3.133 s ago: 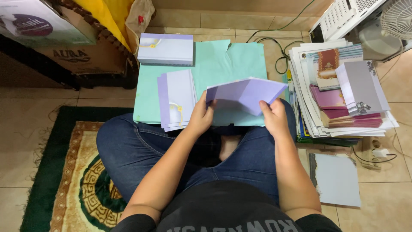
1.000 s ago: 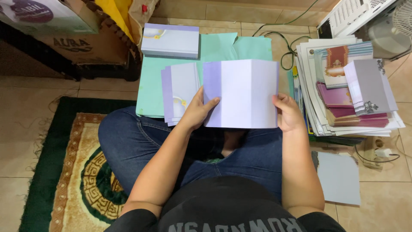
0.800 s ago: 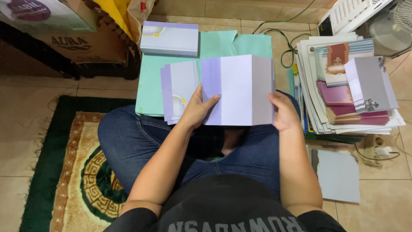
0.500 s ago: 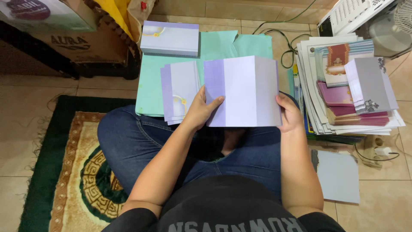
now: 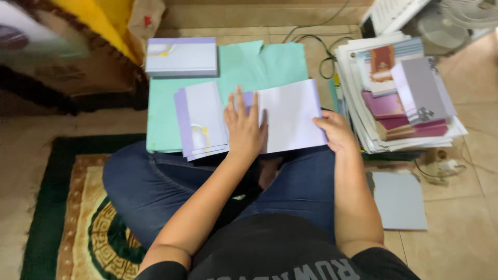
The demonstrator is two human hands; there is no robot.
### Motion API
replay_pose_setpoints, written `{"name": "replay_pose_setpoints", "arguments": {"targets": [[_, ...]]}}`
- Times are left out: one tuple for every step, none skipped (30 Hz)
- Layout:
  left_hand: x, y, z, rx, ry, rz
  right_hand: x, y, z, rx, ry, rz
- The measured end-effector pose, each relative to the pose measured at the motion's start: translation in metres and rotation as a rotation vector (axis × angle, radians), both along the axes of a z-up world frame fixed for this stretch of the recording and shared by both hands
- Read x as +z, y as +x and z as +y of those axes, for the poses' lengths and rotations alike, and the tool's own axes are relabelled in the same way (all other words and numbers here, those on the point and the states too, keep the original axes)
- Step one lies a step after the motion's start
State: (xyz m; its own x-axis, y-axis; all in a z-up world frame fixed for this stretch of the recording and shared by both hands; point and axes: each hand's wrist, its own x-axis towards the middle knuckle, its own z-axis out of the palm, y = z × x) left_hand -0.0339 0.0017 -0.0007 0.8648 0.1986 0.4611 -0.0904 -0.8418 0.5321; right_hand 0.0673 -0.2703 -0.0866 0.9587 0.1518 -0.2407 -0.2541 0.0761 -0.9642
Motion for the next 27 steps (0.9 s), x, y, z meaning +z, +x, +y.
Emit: {"name": "replay_pose_setpoints", "arguments": {"targets": [[-0.006,0.007,-0.009,0.017,0.251,-0.173,0.002,-0.002,0.003,-0.009,-0.02,-0.008],[-0.012,0.011,-0.014,0.001,0.249,-0.176,0.011,-0.007,0.005,-0.025,-0.02,-0.008],[-0.019,0.016,-0.02,-0.171,0.234,-0.057,0.019,-0.011,0.009,-0.008,-0.055,-0.022],[-0.024,0.021,-0.023,-0.336,0.221,0.061,0.029,-0.012,0.015,0.017,-0.089,-0.038],[-0.024,0.025,-0.024,-0.344,0.221,0.057,0.047,-0.018,0.018,0.008,-0.089,-0.04],[-0.024,0.027,-0.023,-0.373,0.268,0.214,0.063,-0.025,0.023,0.026,-0.241,-0.046],[-0.025,0.029,-0.023,-0.4,0.315,0.371,0.08,-0.031,0.028,0.044,-0.393,-0.051],[-0.022,0.03,-0.022,-0.405,0.313,0.374,0.079,-0.029,0.028,0.04,-0.395,-0.046],[-0.019,0.03,-0.022,-0.416,0.316,0.386,0.078,-0.027,0.028,0.06,-0.58,-0.097],[-0.016,0.03,-0.019,-0.425,0.32,0.398,0.076,-0.025,0.03,0.083,-0.763,-0.149],[-0.016,0.029,-0.02,-0.428,0.319,0.402,0.084,-0.03,0.032,0.082,-0.763,-0.144],[-0.015,0.028,-0.02,-0.429,0.302,0.392,0.094,-0.035,0.034,0.122,-0.898,-0.212],[-0.013,0.027,-0.02,-0.43,0.284,0.382,0.103,-0.041,0.037,0.163,-1.032,-0.28],[-0.014,0.028,-0.02,-0.433,0.289,0.378,0.112,-0.047,0.041,0.157,-1.03,-0.281],[-0.015,0.028,-0.019,-0.431,0.282,0.378,0.12,-0.053,0.046,0.224,-1.087,-0.353],[-0.016,0.028,-0.02,-0.427,0.273,0.378,0.129,-0.059,0.051,0.293,-1.145,-0.426],[-0.013,0.028,-0.019,-0.429,0.276,0.375,0.137,-0.062,0.053,0.289,-1.145,-0.428],[-0.011,0.027,-0.019,-0.431,0.268,0.378,0.145,-0.065,0.055,0.34,-1.143,-0.372],[-0.009,0.026,-0.019,-0.433,0.26,0.38,0.152,-0.068,0.058,0.391,-1.14,-0.317],[-0.009,0.026,-0.019,-0.433,0.262,0.38,0.165,-0.074,0.062,0.39,-1.139,-0.318],[-0.008,0.025,-0.019,-0.429,0.254,0.358,0.177,-0.079,0.066,0.386,-1.061,-0.423],[-0.009,0.024,-0.019,-0.427,0.245,0.34,0.189,-0.086,0.07,0.381,-0.981,-0.522],[-0.013,0.026,-0.017,-0.427,0.246,0.343,0.178,-0.081,0.067,0.381,-0.979,-0.52],[-0.018,0.027,-0.017,-0.423,0.247,0.311,0.166,-0.076,0.064,0.429,-0.706,-0.58],[-0.022,0.029,-0.018,-0.419,0.249,0.279,0.155,-0.072,0.06,0.469,-0.431,-0.631],[-0.023,0.029,-0.017,-0.42,0.248,0.278,0.14,-0.067,0.064,0.468,-0.432,-0.631],[-0.023,0.03,-0.016,-0.427,0.214,0.25,0.125,-0.061,0.068,0.445,-0.411,-0.68]]}}
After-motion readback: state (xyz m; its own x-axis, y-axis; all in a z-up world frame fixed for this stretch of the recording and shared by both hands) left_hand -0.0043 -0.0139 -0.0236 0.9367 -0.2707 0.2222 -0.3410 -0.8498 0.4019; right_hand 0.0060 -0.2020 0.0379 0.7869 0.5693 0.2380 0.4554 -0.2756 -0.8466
